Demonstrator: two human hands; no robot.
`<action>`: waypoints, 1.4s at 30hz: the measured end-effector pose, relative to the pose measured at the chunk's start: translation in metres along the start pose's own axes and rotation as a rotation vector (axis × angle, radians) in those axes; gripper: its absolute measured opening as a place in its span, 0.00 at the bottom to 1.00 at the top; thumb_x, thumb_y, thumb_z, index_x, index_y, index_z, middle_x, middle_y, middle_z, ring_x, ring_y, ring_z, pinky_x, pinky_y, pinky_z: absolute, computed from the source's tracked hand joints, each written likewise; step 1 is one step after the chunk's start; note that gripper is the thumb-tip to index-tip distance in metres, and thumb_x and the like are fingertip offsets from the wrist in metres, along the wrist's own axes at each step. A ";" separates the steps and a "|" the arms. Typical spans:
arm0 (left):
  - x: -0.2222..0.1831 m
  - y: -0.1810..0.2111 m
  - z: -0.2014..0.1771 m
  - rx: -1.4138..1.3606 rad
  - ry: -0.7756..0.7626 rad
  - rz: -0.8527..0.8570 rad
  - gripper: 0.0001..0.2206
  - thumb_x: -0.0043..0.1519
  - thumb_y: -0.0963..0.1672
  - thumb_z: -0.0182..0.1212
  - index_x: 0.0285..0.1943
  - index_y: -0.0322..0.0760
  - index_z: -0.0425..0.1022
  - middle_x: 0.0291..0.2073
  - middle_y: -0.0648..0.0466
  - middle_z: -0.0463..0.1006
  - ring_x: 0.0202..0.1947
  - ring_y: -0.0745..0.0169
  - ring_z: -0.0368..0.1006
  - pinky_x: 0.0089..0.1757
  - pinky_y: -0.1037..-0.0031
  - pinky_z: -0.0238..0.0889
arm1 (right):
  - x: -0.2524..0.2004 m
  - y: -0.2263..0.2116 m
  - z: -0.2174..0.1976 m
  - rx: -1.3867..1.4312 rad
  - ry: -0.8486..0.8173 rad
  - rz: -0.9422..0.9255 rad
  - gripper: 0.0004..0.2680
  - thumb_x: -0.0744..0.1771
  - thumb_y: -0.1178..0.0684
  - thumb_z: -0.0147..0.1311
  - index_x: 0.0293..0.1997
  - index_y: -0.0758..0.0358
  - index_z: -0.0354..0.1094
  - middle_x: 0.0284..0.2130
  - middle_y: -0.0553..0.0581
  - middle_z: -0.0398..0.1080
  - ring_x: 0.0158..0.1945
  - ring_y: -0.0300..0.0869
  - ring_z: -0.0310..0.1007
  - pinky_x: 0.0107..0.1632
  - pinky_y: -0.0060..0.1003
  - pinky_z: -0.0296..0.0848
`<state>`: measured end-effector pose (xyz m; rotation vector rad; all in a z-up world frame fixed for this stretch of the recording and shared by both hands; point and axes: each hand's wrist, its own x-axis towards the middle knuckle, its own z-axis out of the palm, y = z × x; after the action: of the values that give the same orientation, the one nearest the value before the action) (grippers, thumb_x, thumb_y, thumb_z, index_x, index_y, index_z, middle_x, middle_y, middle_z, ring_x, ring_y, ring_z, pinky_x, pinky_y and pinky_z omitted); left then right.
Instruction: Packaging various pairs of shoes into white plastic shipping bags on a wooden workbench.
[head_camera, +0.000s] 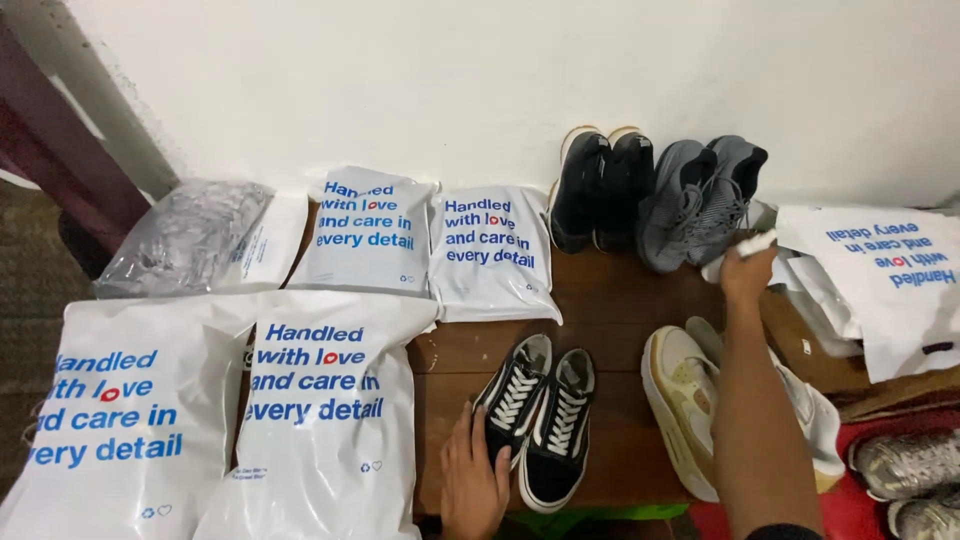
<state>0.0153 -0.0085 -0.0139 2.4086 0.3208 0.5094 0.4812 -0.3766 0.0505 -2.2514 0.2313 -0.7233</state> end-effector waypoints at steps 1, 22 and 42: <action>-0.001 0.001 -0.001 -0.021 -0.004 0.008 0.28 0.69 0.54 0.41 0.77 0.39 0.53 0.75 0.44 0.55 0.71 0.43 0.55 0.60 0.51 0.53 | -0.009 -0.025 -0.020 0.141 0.013 -0.047 0.16 0.68 0.51 0.47 0.60 0.72 0.55 0.56 0.75 0.67 0.59 0.68 0.65 0.58 0.56 0.60; -0.011 0.011 -0.041 -0.397 0.236 0.066 0.26 0.72 0.50 0.38 0.75 0.29 0.56 0.76 0.39 0.48 0.76 0.39 0.46 0.67 0.53 0.46 | -0.333 -0.245 -0.174 0.030 -0.662 -0.597 0.24 0.69 0.49 0.48 0.77 0.50 0.44 0.53 0.62 0.70 0.49 0.56 0.73 0.49 0.49 0.69; -0.012 0.013 -0.047 -0.377 0.235 0.089 0.25 0.72 0.48 0.38 0.73 0.26 0.57 0.75 0.36 0.50 0.75 0.38 0.49 0.67 0.53 0.48 | -0.329 -0.206 -0.228 -0.182 -0.649 -0.366 0.23 0.69 0.46 0.46 0.75 0.47 0.47 0.55 0.64 0.66 0.55 0.58 0.67 0.55 0.50 0.64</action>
<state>-0.0147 0.0028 0.0244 2.0072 0.1972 0.8187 0.0713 -0.2476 0.1833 -2.6019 -0.4540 -0.1155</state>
